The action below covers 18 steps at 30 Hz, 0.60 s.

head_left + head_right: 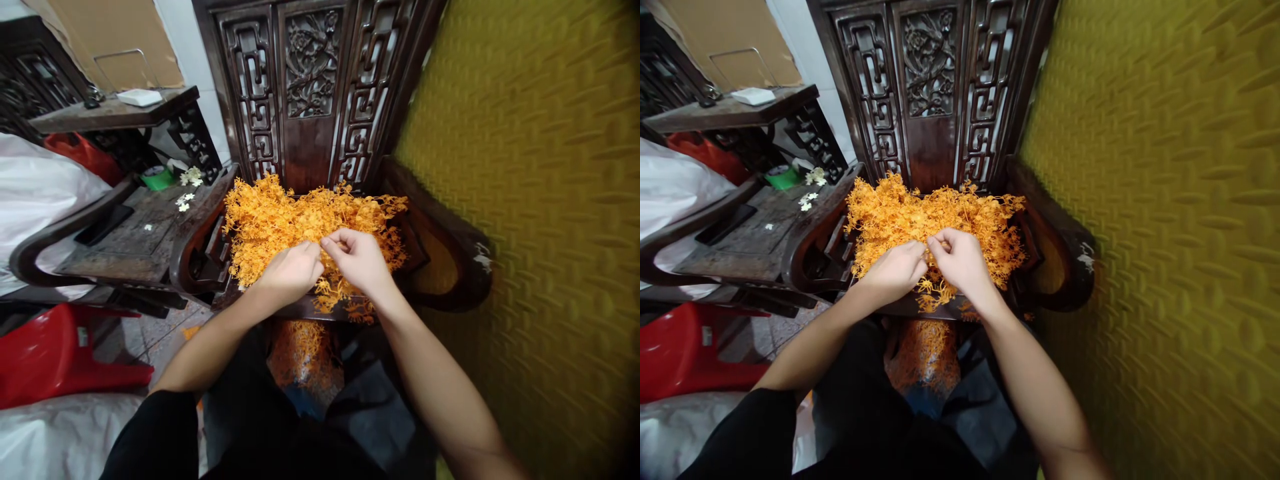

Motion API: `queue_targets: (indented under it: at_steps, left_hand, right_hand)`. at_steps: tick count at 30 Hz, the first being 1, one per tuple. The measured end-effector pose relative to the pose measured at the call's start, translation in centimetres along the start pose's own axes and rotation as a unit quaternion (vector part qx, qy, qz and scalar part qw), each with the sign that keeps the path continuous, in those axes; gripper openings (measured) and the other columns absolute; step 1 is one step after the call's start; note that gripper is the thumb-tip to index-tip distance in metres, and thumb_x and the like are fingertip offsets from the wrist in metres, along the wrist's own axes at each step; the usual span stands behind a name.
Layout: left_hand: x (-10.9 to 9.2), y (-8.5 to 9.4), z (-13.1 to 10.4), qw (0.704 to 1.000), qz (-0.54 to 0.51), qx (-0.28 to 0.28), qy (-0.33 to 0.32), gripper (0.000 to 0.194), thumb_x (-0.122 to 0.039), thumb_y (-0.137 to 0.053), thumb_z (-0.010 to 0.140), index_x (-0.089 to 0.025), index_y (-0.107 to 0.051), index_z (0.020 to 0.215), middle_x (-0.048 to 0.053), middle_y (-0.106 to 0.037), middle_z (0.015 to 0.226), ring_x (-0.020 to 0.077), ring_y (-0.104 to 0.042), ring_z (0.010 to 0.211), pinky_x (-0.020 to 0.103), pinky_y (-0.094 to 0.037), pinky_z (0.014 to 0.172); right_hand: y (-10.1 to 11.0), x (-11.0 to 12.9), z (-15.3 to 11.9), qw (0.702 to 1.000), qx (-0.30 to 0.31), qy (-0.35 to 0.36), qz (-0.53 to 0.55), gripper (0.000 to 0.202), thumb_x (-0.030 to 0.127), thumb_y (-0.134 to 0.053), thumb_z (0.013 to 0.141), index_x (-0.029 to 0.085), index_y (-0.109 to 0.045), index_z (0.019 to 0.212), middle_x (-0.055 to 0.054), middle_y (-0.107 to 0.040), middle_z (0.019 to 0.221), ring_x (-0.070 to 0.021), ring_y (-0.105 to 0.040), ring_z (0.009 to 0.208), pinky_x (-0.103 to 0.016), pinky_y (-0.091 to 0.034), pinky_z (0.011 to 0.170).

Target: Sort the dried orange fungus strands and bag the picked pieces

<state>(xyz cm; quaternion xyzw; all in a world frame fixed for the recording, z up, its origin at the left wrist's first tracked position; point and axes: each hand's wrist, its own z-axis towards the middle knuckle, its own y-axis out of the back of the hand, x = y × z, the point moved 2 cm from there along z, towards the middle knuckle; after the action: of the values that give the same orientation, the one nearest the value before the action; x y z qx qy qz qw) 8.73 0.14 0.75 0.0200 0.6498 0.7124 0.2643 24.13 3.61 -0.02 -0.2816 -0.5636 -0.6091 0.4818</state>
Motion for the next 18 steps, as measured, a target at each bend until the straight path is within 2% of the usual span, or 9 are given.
queue_targets:
  at_steps: [3, 6, 11, 18]
  left_hand:
    - [0.0, 0.5, 0.3, 0.996, -0.088, 0.021, -0.012, 0.022, -0.023, -0.039, 0.098, -0.019, -0.055, 0.084, 0.006, -0.064, 0.082, 0.0186, -0.058, 0.074, 0.034, -0.046, 0.071]
    - [0.2, 0.5, 0.8, 0.986, -0.163, 0.035, 0.019, 0.024, -0.026, -0.04, 0.097, -0.02, -0.046, 0.074, 0.002, -0.058, 0.073, 0.016, -0.052, 0.067, 0.032, -0.039, 0.065]
    - [0.4, 0.5, 1.7, 0.975, -0.215, 0.028, 0.046, 0.029, -0.026, -0.04, 0.095, -0.021, -0.037, 0.066, 0.0, -0.052, 0.066, 0.0145, -0.043, 0.063, 0.032, -0.031, 0.062]
    - [1.0, 0.4, 3.2, 0.967, -0.242, 0.053, 0.059, 0.033, -0.024, -0.041, 0.093, -0.021, -0.038, 0.061, 0.0, -0.048, 0.063, 0.0141, -0.041, 0.062, 0.032, -0.031, 0.061]
  right_hand:
    - [0.0, 0.1, 0.0, 1.0, -0.015, 0.006, 0.022, 0.025, 0.036, -0.062, 0.087, 0.018, -0.062, 0.07, 0.002, -0.052, 0.058, -0.0116, -0.042, 0.053, -0.027, -0.031, 0.051]
    - [-0.3, 0.3, 0.1, 0.997, -0.063, 0.033, -0.009, 0.023, 0.032, -0.061, 0.089, 0.019, -0.061, 0.069, 0.001, -0.054, 0.058, -0.0126, -0.044, 0.054, -0.029, -0.033, 0.055]
    - [-0.8, 0.6, 0.5, 0.979, -0.137, 0.097, -0.112, 0.021, 0.026, -0.057, 0.093, 0.019, -0.061, 0.073, -0.003, -0.062, 0.069, -0.0167, -0.051, 0.063, -0.032, -0.036, 0.064]
    - [-1.8, 0.5, 0.7, 0.954, -0.165, 0.125, -0.215, 0.019, 0.023, -0.053, 0.095, 0.019, -0.06, 0.078, -0.008, -0.065, 0.079, -0.0208, -0.052, 0.07, -0.036, -0.035, 0.068]
